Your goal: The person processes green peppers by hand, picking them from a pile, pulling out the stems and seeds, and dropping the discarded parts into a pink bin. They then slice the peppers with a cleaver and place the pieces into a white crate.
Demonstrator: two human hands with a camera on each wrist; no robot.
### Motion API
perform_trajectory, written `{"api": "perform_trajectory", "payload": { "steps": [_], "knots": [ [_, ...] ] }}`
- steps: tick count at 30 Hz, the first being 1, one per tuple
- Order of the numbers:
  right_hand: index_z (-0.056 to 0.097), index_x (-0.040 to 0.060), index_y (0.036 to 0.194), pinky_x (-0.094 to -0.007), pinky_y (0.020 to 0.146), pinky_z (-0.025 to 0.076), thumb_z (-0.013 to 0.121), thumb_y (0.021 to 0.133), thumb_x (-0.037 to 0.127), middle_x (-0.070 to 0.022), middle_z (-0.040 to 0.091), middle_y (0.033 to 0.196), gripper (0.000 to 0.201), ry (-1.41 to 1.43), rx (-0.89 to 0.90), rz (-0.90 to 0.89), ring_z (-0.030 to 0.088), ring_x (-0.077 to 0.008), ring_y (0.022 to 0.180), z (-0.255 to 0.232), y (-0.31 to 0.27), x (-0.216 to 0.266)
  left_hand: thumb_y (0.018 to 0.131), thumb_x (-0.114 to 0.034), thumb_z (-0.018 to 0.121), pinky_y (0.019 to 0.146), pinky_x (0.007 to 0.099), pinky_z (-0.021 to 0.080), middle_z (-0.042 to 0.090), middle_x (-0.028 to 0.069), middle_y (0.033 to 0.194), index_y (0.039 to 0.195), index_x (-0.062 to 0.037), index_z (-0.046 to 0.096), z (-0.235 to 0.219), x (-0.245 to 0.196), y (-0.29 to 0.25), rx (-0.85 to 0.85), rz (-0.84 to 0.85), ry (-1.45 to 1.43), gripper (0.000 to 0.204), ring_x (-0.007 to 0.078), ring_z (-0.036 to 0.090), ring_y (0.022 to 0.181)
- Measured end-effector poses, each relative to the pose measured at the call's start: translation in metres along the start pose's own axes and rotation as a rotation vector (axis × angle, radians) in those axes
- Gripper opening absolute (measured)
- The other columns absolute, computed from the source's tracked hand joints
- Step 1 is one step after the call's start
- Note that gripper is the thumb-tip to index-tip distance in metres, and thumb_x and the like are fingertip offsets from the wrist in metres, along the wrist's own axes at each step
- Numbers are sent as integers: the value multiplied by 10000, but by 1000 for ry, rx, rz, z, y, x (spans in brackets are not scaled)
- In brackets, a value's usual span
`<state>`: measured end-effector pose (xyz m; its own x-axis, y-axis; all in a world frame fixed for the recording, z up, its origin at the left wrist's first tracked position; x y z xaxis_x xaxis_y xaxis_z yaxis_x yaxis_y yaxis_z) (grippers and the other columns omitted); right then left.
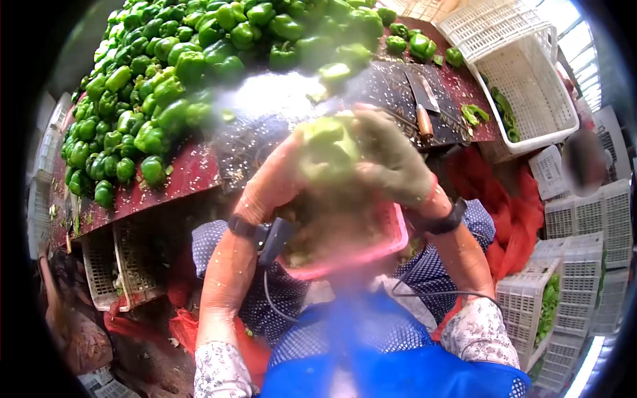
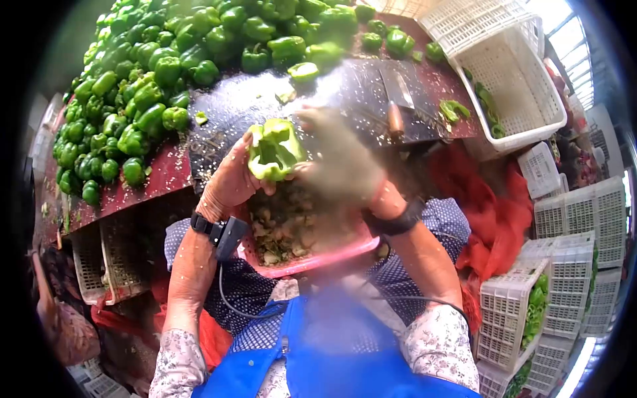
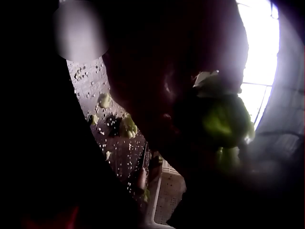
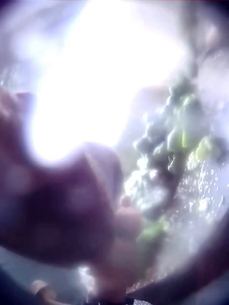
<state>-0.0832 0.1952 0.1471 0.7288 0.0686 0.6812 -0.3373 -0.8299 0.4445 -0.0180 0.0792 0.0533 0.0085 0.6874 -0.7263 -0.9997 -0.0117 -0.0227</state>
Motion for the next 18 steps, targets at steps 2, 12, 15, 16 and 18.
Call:
{"api": "perform_trajectory", "payload": {
  "steps": [2, 12, 15, 16, 18],
  "knots": [
    [486, 34, 1293, -392, 998, 410, 706, 768, 134, -163, 461, 1329, 578, -141, -5, -30, 474, -269, 1210, -10, -5, 3, 1008, -480, 348, 586, 338, 596, 608, 169, 1162, 1380, -31, 370, 3, -14, 3, 24, 69, 180, 583, 328, 668, 919],
    [550, 41, 1227, -426, 931, 478, 709, 773, 135, -128, 628, 1150, 490, 199, -17, 334, 607, -287, 1066, 9, 8, -40, 986, -562, 332, 826, 395, 542, 580, 136, 1244, 1331, -78, 440, -25, 4, 19, -17, -61, 71, 604, 268, 620, 1072],
    [598, -6, 1167, -350, 860, 516, 638, 766, -82, -83, 637, 1126, 411, 1280, -235, 307, 628, -195, 978, -17, 11, -17, 982, -536, 377, 829, 405, 531, 564, 136, 1279, 1372, -84, 440, -29, -13, 19, -50, 45, 142, 600, 293, 593, 1100],
    [603, -5, 1164, -346, 852, 516, 651, 767, -62, -85, 645, 1111, 404, 1143, -129, 71, 629, -186, 960, -13, 12, -14, 981, -506, 423, 842, 409, 516, 552, 130, 1298, 1394, -87, 432, -32, -12, 20, -10, 56, 91, 589, 272, 566, 1142],
    [625, -1, 1134, -337, 823, 519, 688, 762, -3, -81, 667, 1022, 377, 822, -71, -18, 634, -173, 906, 7, 15, -32, 970, -413, 498, 918, 451, 463, 504, 157, 1335, 1408, -71, 401, -39, -18, 3, -42, 137, 52, 564, 313, 510, 1202]
  ]
}}
Point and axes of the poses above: each hand's wrist, its own y-axis towards the middle knuckle, its own z-axis out of the palm, x = y × z, the point moved 8 cm from there along y, towards the middle knuckle
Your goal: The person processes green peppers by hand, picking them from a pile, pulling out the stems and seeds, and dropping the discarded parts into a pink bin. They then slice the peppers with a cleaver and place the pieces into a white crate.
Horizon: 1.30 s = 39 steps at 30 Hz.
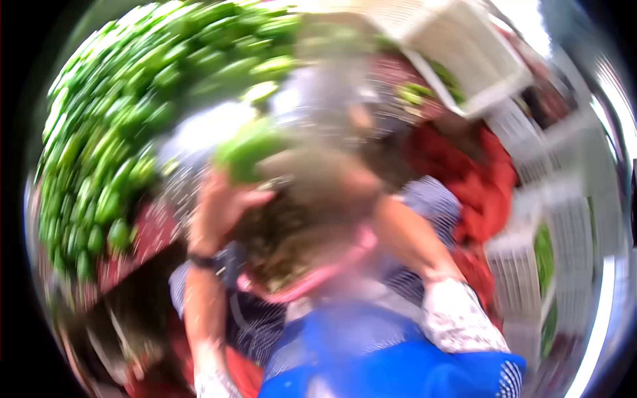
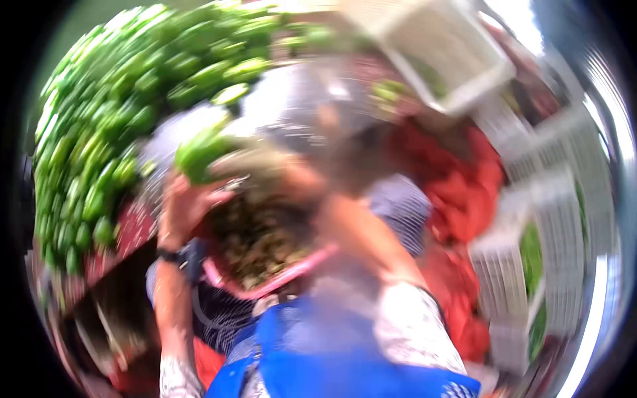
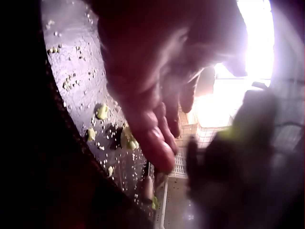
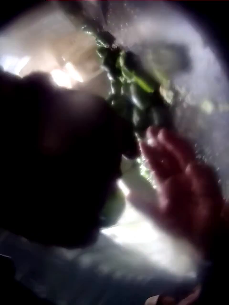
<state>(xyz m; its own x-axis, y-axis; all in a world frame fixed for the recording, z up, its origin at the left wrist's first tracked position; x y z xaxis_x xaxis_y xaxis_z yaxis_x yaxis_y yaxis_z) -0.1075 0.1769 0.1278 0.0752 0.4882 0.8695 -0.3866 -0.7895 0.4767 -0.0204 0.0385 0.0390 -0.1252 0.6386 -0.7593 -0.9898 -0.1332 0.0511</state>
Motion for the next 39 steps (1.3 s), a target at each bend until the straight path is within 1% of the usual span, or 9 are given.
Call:
{"api": "perform_trajectory", "payload": {
  "steps": [4, 9, 15, 19, 20, 22, 30, 35, 39],
  "knots": [
    [659, 9, 1079, -322, 773, 527, 731, 763, 81, -71, 691, 902, 333, -43, -352, 281, 643, -157, 837, -46, -11, 45, 916, -595, 442, 1114, 583, 239, 285, 257, 1497, 1480, -63, 266, 11, -30, 0, 6, 20, 201, 795, 485, 317, 1340],
    [660, 33, 1068, -275, 771, 526, 666, 832, 145, -66, 690, 956, 261, -91, -850, 2, 646, -153, 822, -176, -173, 204, 984, -484, 432, 842, 284, 511, 381, 63, 1472, 1484, -180, 292, -24, 9, 25, -3, -119, 316, 602, 175, 492, 1211],
    [657, 67, 996, -366, 782, 506, 568, 858, 209, -94, 683, 900, 217, -1707, -1445, 391, 643, -246, 809, -247, -467, 397, 971, -409, 472, 829, 270, 452, 466, 53, 1377, 1454, -191, 355, -30, 21, 23, -58, -144, 347, 543, 169, 517, 1106],
    [651, 86, 953, -441, 797, 492, 496, 870, 248, -118, 674, 860, 239, -2220, -1176, 612, 638, -317, 807, -224, -545, 421, 966, -371, 521, 864, 351, 483, 520, 87, 1287, 1430, -123, 379, -23, 15, 19, -133, -138, 342, 545, 202, 554, 1063],
    [615, 116, 992, -413, 797, 493, 511, 895, 215, -99, 667, 966, 173, -2043, -1226, 729, 630, -283, 863, -265, -520, 420, 971, -372, 525, 836, 342, 505, 544, 85, 1250, 1403, -111, 404, -25, 10, 21, -103, -118, 344, 519, 189, 573, 1036],
    [622, 153, 1120, -316, 669, 505, 560, 940, 333, -52, 659, 1010, 262, -213, -1508, -44, 625, -179, 774, -421, -508, 384, 978, -347, 529, 773, 331, 540, 593, 103, 1202, 1363, -82, 428, -13, -3, 19, -218, -77, 308, 478, 204, 625, 984],
    [552, 40, 1238, -234, 648, 484, 605, 911, 194, -29, 610, 875, 366, -1173, -281, 218, 566, -102, 733, -226, 86, 125, 998, -274, 500, 728, 288, 558, 612, 121, 1168, 1333, -45, 458, 1, -19, 18, -64, 33, 229, 408, 205, 654, 966],
    [605, 108, 1186, -382, 860, 504, 597, 850, 120, -141, 623, 1103, 336, -1730, 406, 234, 622, -272, 998, -155, 170, -140, 990, -271, 512, 745, 299, 553, 603, 127, 1168, 1342, -31, 447, -2, -45, 20, -106, 60, 215, 432, 219, 647, 977],
    [631, 148, 1166, -421, 962, 445, 563, 886, 394, -173, 601, 1195, 378, -1564, 118, 589, 569, -323, 1137, -126, 146, -163, 979, -304, 531, 769, 294, 544, 603, 124, 1166, 1346, -34, 449, -14, -56, 16, -160, 67, 218, 464, 210, 643, 981]
  ]
}}
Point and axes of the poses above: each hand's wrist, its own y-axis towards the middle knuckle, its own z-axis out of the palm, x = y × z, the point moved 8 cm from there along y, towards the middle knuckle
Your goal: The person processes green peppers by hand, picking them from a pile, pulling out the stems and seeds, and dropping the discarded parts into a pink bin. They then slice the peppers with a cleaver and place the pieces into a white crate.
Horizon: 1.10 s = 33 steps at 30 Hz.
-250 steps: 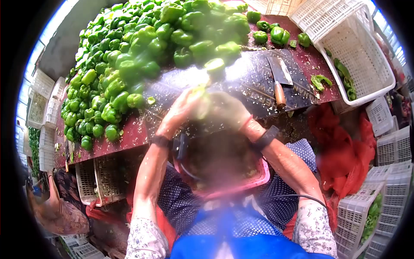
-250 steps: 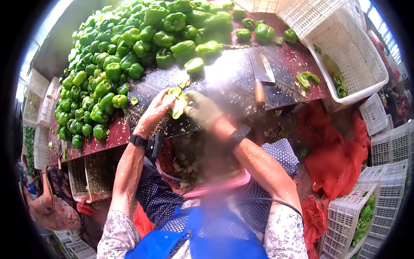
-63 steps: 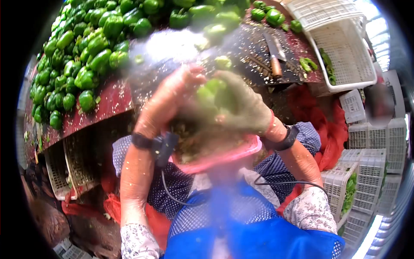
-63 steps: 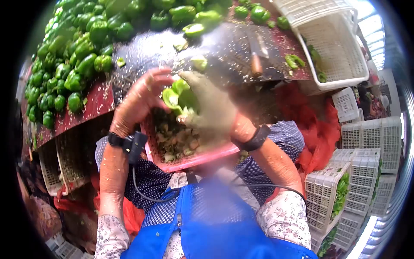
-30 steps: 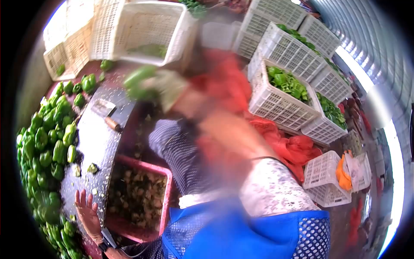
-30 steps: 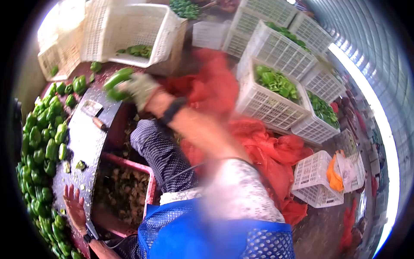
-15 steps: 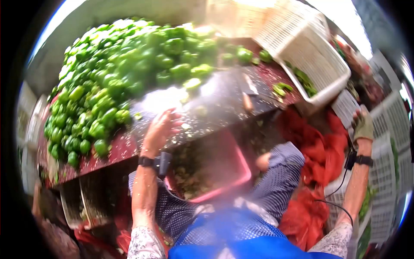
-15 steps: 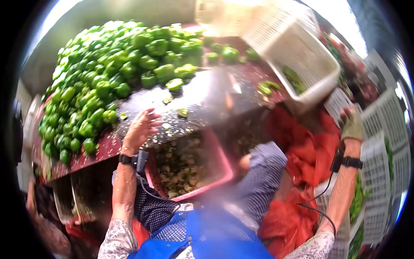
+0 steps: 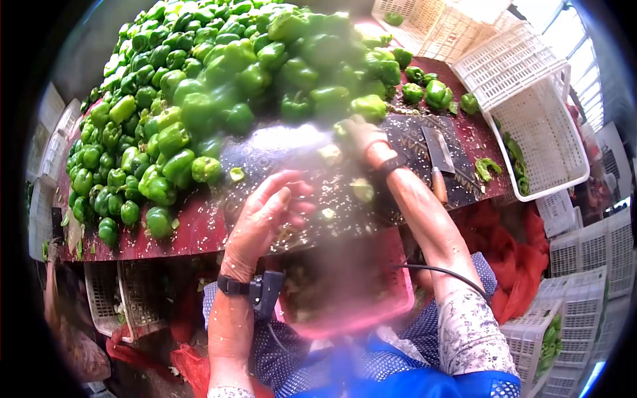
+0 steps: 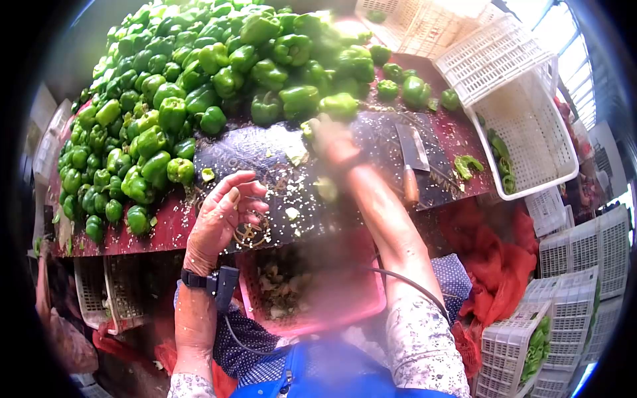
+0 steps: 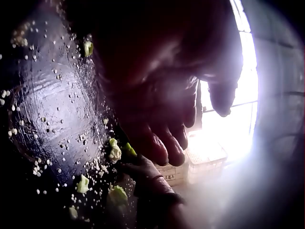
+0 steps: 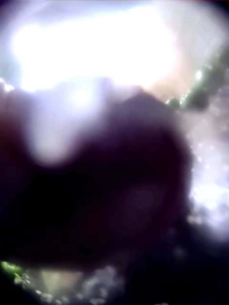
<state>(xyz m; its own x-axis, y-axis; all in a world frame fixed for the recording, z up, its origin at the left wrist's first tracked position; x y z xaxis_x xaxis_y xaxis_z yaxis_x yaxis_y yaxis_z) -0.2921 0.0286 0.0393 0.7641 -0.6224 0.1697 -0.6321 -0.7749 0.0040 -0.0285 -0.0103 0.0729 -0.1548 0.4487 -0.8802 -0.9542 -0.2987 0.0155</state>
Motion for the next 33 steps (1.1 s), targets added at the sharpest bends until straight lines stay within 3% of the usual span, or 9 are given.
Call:
{"api": "perform_trajectory", "payload": {
  "steps": [3, 4, 6, 9, 11, 17, 21, 25, 33],
  "knots": [
    [626, 129, 1177, -398, 915, 478, 596, 883, 341, -150, 621, 1184, 363, 227, 45, 56, 620, -296, 1056, -3, -14, 2, 980, -293, 528, 808, 306, 530, 604, 112, 1174, 1341, -39, 463, -6, 0, -2, -30, 21, -6, 446, 207, 625, 1020],
    [600, 76, 1212, -330, 831, 516, 627, 876, 234, -109, 648, 1127, 372, 752, 155, 109, 648, -209, 951, -22, -43, 17, 981, -284, 526, 842, 319, 517, 608, 96, 1173, 1334, -47, 477, -5, -2, -5, -52, 33, -2, 428, 202, 604, 1063],
    [559, 24, 1256, -251, 795, 516, 644, 855, 128, -63, 642, 1098, 423, 823, -2, -108, 615, -111, 916, -16, -44, 16, 983, -286, 526, 871, 339, 509, 530, 104, 1285, 1385, -68, 413, -10, 3, -6, -96, 59, 23, 470, 220, 543, 1158],
    [526, 26, 1290, -269, 845, 513, 641, 851, 113, -81, 633, 1130, 462, 852, 18, -314, 611, -130, 975, -58, -116, 81, 981, -304, 535, 896, 370, 506, 369, 107, 1422, 1495, -117, 201, -4, 20, -6, -47, 69, -41, 641, 238, 456, 1249],
    [525, 22, 1250, -365, 839, 516, 697, 801, 144, -173, 635, 1068, 496, 708, -143, -418, 642, -295, 977, -46, -145, 101, 992, -328, 506, 919, 369, 495, 388, 94, 1412, 1501, -128, 184, 8, 24, -7, -78, -2, -42, 634, 226, 457, 1246],
    [403, -14, 1362, -375, 992, 431, 705, 759, 99, -215, 518, 1253, 684, 1172, 134, -605, 521, -309, 1186, -21, -171, 117, 1015, -372, 424, 931, 361, 498, 505, 84, 1283, 1485, -117, 246, -3, 28, -8, -128, 69, 462, 563, 196, 536, 1148],
    [382, -37, 1369, -370, 1005, 423, 689, 763, 72, -213, 508, 1254, 689, 1055, 123, -615, 518, -300, 1183, -16, -165, 112, 1012, -378, 430, 908, 341, 510, 535, 60, 1230, 1469, -134, 296, -5, 36, 1, -150, 18, 635, 535, 187, 563, 1104],
    [462, 26, 1280, -369, 893, 484, 696, 752, 67, -157, 603, 1079, 580, 825, 73, -466, 606, -264, 1030, -15, -160, 101, 954, -444, 528, 947, 348, 484, 529, 57, 1249, 1458, -119, 302, 1, 56, 16, -81, -46, 241, 641, 174, 546, 1126],
    [450, 27, 1263, -256, 748, 503, 670, 828, 56, -56, 615, 1014, 489, 1515, 371, -498, 608, -141, 873, -31, -165, 106, 862, -412, 682, 912, 344, 513, 516, 80, 1241, 1439, -70, 291, 24, 32, 10, -38, -37, -15, 777, 191, 568, 1087]
  ]
}}
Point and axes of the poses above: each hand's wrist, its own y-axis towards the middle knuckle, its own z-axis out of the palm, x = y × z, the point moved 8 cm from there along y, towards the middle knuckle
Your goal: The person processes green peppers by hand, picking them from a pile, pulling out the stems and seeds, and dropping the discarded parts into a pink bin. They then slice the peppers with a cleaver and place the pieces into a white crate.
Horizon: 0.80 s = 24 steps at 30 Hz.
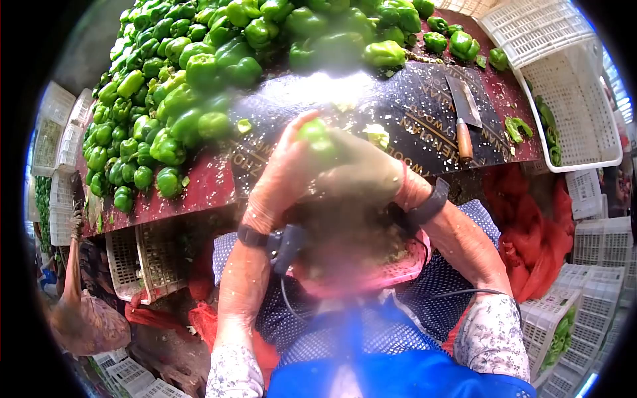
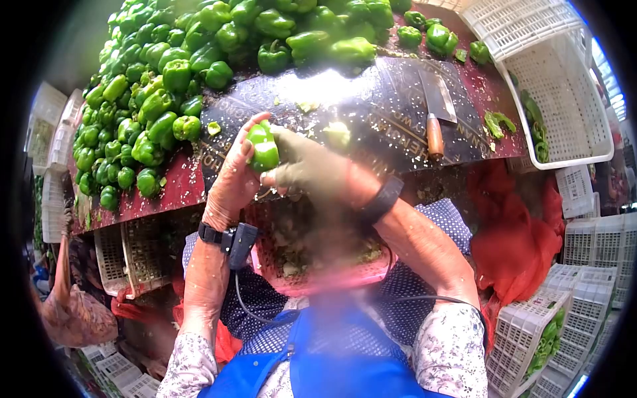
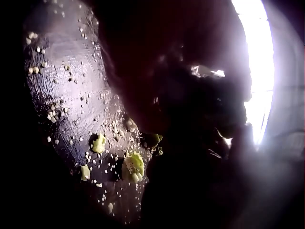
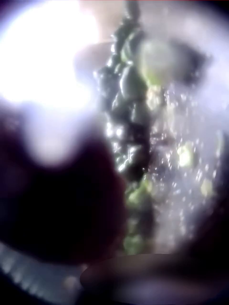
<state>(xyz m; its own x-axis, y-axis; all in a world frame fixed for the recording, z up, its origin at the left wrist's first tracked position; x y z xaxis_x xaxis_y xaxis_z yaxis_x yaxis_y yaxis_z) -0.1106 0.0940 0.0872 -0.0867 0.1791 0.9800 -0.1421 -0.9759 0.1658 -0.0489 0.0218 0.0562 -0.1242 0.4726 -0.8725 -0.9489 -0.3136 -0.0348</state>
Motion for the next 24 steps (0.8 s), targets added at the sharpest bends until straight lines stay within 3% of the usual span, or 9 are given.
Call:
{"api": "perform_trajectory", "payload": {
  "steps": [1, 4, 9, 12, 15, 18, 21, 24],
  "knots": [
    [452, 27, 1274, -216, 631, 489, 652, 877, 114, -31, 610, 1007, 452, 253, -14, 245, 580, -97, 755, -3, -7, -17, 860, -403, 683, 908, 347, 518, 514, 83, 1241, 1438, -67, 292, 4, -3, -4, 13, -7, -32, 775, 196, 570, 1083],
    [463, 38, 1260, -185, 545, 451, 650, 891, 163, -31, 607, 989, 432, 477, -144, 300, 546, -60, 682, -1, -12, -24, 862, -387, 675, 876, 368, 538, 509, 114, 1230, 1420, -55, 307, 5, -1, -9, 13, -26, -40, 746, 223, 573, 1080],
    [472, 27, 1231, -222, 659, 470, 699, 861, 175, -40, 603, 1025, 458, 341, 1, 186, 558, -81, 780, 13, -8, -13, 890, -415, 635, 817, 394, 556, 513, 140, 1214, 1390, -45, 329, -3, -3, -15, -1, 10, -83, 693, 246, 583, 1064],
    [474, 18, 1223, -236, 703, 488, 712, 843, 139, -40, 600, 1040, 464, 248, 2, 166, 569, -98, 834, 15, -5, -5, 912, -425, 607, 825, 381, 549, 527, 126, 1206, 1387, -40, 355, -8, -1, -18, 5, 18, -166, 661, 236, 583, 1052],
    [486, 13, 1208, -265, 766, 504, 717, 831, 109, -54, 603, 1052, 452, 197, -13, -1, 578, -111, 900, 16, 1, 7, 929, -395, 594, 853, 379, 537, 534, 111, 1225, 1380, -34, 381, -10, 5, -20, -22, 2, -273, 616, 231, 581, 1061],
    [500, 2, 1189, -285, 786, 516, 724, 826, 109, -73, 615, 1040, 441, 26, -75, 116, 589, -120, 924, 6, 1, 0, 941, -361, 589, 917, 368, 506, 535, 98, 1249, 1370, -24, 401, -13, 11, -17, -34, 11, -292, 577, 220, 569, 1090],
    [508, -4, 1167, -286, 759, 523, 721, 832, 111, -89, 628, 1005, 414, 113, -173, 304, 597, -120, 903, 6, -5, -2, 937, -341, 601, 987, 344, 457, 541, 89, 1246, 1339, -10, 433, -13, 10, -9, -42, 1, -172, 547, 190, 556, 1106],
    [507, -22, 1160, -280, 738, 525, 713, 836, 101, -86, 635, 969, 403, -6, -155, 263, 605, -117, 859, 0, -4, -3, 931, -331, 609, 966, 337, 472, 555, 83, 1220, 1329, -21, 443, -8, 3, -9, -45, 3, -170, 531, 179, 556, 1105]
  ]
}}
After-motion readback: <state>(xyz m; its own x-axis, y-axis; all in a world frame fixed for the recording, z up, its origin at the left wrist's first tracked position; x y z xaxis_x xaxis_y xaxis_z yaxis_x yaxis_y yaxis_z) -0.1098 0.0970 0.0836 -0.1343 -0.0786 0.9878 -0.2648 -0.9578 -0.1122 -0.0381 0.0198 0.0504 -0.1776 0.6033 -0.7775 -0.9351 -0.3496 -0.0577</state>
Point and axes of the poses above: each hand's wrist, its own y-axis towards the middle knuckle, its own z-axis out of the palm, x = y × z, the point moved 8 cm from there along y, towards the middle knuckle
